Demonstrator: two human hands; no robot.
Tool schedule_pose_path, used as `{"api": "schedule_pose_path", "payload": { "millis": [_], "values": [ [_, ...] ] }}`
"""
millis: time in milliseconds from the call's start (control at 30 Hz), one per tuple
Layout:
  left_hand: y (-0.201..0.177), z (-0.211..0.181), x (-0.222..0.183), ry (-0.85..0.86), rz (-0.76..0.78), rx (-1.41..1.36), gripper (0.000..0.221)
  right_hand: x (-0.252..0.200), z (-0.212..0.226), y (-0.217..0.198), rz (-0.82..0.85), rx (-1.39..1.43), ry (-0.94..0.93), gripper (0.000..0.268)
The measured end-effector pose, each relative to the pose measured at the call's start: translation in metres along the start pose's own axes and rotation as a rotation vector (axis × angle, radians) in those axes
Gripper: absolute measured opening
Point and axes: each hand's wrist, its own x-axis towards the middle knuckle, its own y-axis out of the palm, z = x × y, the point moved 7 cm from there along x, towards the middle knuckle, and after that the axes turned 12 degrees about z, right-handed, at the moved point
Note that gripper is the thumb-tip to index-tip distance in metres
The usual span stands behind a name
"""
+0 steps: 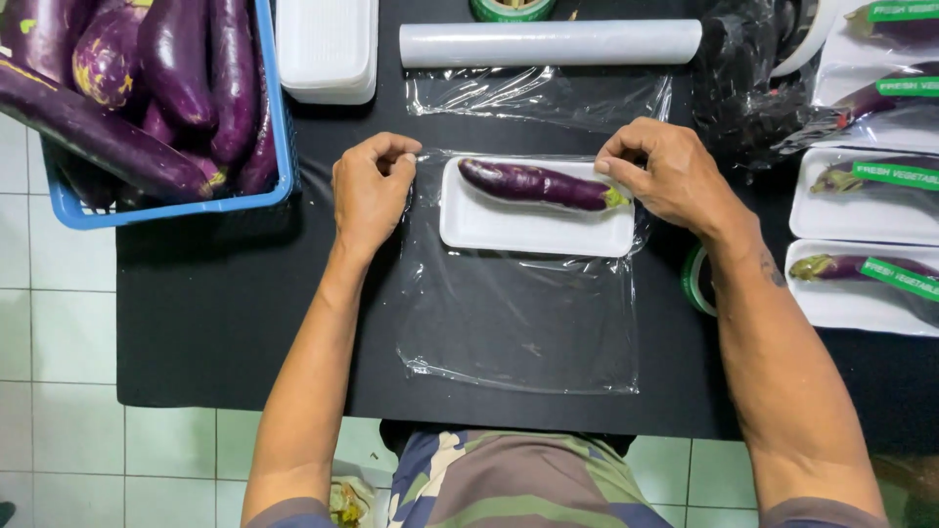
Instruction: The person places an eggplant onto a foam tray, covers it with plastic wrap from a roll, and cuts the wrap using scissors.
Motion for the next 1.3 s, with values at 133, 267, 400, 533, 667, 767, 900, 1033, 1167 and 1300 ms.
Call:
{"api": "schedule_pose_path", "payload": {
  "millis": [133,267,400,533,667,767,900,1033,1167,1300],
  "values": [
    [-0.003,-0.016,0.000,0.036,0.061,0.002,0.014,-0.001,0.004,-0.003,-0.029,0.000,0.007,0.008],
    [0.006,-0.015,0.008,0.078,0.169,0.045,0.024,-0.009,0.007,-0.006,-0.047,0.013,0.007,0.015],
    [0.005,-0.015,0.009,0.063,0.232,0.037,0.019,-0.021,-0.006,-0.014,-0.017,0.016,0.055,0.027],
    [0.002,-0.023,0.007,0.076,0.260,0.033,0.015,-0.035,-0.004,-0.032,-0.025,0.083,0.148,0.021],
    [0.001,-0.018,0.012,0.043,0.250,0.027,0.012,-0.038,-0.018,-0.030,0.030,0.078,0.220,0.024],
    [-0.001,-0.015,0.012,0.051,0.229,0.017,0.011,-0.037,-0.024,-0.029,-0.030,0.010,0.183,0.020],
    [0.000,-0.008,0.013,0.071,0.220,0.011,0.009,-0.043,-0.036,-0.027,-0.220,-0.123,0.102,0.014],
    [-0.001,-0.010,0.011,0.108,0.229,0.020,0.008,-0.048,-0.047,-0.021,-0.299,-0.163,0.079,0.013],
    [-0.001,-0.010,0.010,0.106,0.206,0.044,0.009,-0.080,-0.029,-0.026,-0.355,-0.248,0.041,0.018],
    [0.000,-0.010,0.008,0.100,0.194,0.043,0.009,-0.133,-0.007,-0.019,-0.249,-0.443,0.045,0.045]
  ]
}}
